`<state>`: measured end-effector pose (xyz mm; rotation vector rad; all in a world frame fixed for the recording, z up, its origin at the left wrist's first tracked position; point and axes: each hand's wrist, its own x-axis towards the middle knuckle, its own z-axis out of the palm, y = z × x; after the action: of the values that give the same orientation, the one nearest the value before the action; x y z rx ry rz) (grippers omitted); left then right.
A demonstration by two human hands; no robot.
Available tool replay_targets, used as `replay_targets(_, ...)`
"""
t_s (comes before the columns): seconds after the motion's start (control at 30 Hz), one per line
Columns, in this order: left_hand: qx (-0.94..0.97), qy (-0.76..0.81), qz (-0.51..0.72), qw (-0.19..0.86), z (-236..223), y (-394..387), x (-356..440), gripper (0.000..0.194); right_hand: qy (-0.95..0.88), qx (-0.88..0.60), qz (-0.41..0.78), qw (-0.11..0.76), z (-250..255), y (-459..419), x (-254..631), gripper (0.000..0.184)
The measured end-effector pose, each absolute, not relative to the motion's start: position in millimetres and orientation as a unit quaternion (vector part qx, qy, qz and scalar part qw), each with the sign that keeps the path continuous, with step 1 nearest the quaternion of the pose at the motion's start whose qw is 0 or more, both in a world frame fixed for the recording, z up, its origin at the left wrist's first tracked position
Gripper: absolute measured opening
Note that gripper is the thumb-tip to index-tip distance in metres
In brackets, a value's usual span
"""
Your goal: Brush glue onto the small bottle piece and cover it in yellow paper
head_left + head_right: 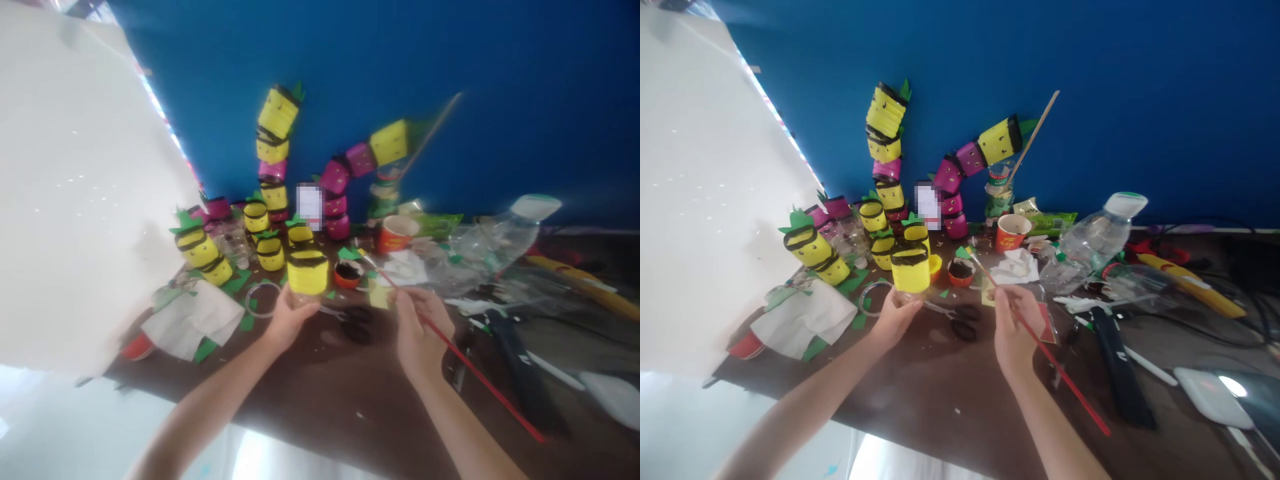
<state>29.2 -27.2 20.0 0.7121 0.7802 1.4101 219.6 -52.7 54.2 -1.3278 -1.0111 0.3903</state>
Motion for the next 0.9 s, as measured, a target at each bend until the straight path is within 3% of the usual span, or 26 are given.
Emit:
replay_targets(0.17,0.348,0.425,0.634,0.544,31,-33,30,0.048,-0.463,-0.579,0.191,0.643,52,-53,221,0.013)
replay_targets(0.37,0.325,0.453,0.679,0.477,35,-33,29,0.057,-0.501,-0.465,0.232,0.692,36,-46,229,0.019)
replay_targets(0.6,0.352,0.445,0.682,0.461,23,-29,28,0.059,-0.543,-0.513,0.118,0.654,70,-48,232,0.014)
replay_targets(0.83,0.390,0.466,0.656,0.447,25,-34,32,0.055,-0.604,-0.582,0.016,0.544,131,-6,275,0.020)
replay_targets(0.9,0.402,0.470,0.650,0.442,26,-36,31,0.055,-0.594,-0.681,-0.002,0.428,149,15,284,0.019)
